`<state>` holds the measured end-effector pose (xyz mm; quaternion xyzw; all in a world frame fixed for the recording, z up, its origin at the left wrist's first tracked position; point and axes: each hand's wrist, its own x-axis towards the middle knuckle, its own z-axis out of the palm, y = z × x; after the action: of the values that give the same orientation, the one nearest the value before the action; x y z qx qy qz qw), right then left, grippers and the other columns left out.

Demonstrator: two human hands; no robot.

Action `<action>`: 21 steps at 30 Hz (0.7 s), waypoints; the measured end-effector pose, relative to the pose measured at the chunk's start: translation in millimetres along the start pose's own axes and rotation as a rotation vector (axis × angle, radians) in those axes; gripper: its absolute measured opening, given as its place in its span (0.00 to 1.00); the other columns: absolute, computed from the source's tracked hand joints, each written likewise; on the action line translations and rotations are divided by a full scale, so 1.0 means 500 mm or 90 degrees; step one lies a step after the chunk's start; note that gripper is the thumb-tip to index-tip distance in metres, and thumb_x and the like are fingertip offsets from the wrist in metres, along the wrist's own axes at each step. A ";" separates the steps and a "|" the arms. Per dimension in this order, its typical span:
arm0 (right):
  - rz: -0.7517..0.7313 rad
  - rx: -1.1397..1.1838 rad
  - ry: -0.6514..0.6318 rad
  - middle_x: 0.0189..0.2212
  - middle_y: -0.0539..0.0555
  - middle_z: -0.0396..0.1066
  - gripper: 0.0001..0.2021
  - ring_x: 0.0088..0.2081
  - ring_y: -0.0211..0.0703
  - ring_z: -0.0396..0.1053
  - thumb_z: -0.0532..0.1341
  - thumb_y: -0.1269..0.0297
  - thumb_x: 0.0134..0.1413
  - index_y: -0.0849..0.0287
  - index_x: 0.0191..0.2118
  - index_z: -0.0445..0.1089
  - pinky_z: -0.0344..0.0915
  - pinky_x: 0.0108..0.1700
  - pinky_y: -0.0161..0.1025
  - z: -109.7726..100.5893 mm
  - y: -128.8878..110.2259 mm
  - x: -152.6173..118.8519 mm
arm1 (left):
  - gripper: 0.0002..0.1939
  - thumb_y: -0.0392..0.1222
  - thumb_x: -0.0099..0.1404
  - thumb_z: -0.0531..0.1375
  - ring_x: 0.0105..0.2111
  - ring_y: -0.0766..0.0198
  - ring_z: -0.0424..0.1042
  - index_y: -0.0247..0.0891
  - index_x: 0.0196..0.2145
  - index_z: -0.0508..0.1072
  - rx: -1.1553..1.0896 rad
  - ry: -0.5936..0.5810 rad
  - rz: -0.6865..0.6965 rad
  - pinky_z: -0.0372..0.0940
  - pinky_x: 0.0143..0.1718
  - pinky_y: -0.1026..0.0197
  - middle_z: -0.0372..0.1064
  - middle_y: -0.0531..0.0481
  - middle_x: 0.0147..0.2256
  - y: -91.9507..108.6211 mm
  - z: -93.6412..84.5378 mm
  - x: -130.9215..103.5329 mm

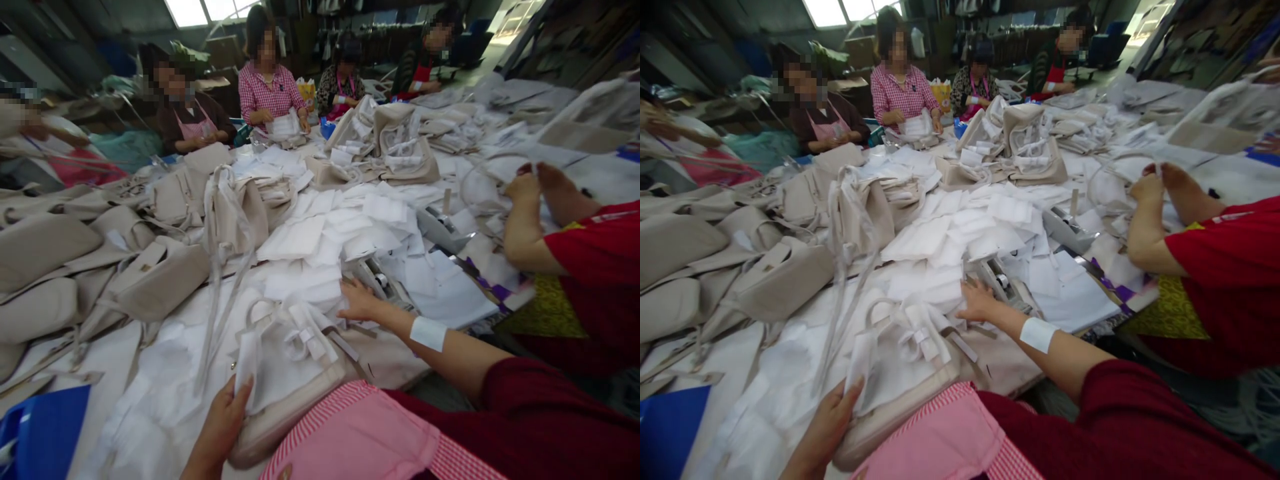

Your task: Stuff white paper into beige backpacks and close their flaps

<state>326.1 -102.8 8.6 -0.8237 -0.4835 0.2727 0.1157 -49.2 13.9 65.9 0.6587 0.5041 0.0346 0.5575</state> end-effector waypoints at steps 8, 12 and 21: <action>0.068 0.222 0.072 0.64 0.64 0.50 0.35 0.61 0.61 0.56 0.68 0.55 0.42 0.55 0.59 0.64 0.58 0.57 0.51 0.056 -0.064 -0.025 | 0.33 0.63 0.62 0.53 0.45 0.50 0.74 0.32 0.52 0.70 -0.009 -0.003 -0.021 0.69 0.47 0.55 0.76 0.42 0.44 -0.018 -0.003 -0.003; 0.119 0.347 0.097 0.43 0.61 0.74 0.23 0.42 0.51 0.72 0.67 0.70 0.39 0.61 0.47 0.72 0.68 0.44 0.42 0.037 -0.082 0.048 | 0.33 0.63 0.63 0.52 0.47 0.49 0.73 0.32 0.53 0.69 -0.005 -0.014 -0.025 0.69 0.47 0.54 0.75 0.41 0.46 -0.024 -0.004 -0.001; 0.129 0.396 0.180 0.40 0.55 0.74 0.21 0.29 0.34 0.70 0.54 0.72 0.55 0.58 0.55 0.64 0.70 0.30 0.32 -0.070 -0.129 0.287 | 0.32 0.61 0.64 0.51 0.50 0.49 0.70 0.30 0.52 0.69 0.011 -0.008 -0.001 0.63 0.55 0.52 0.74 0.40 0.47 0.009 -0.001 -0.009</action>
<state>353.4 55.7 18.4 -0.8224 -0.2722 0.3006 0.3991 -49.1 11.8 71.8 0.6632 0.5015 0.0253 0.5549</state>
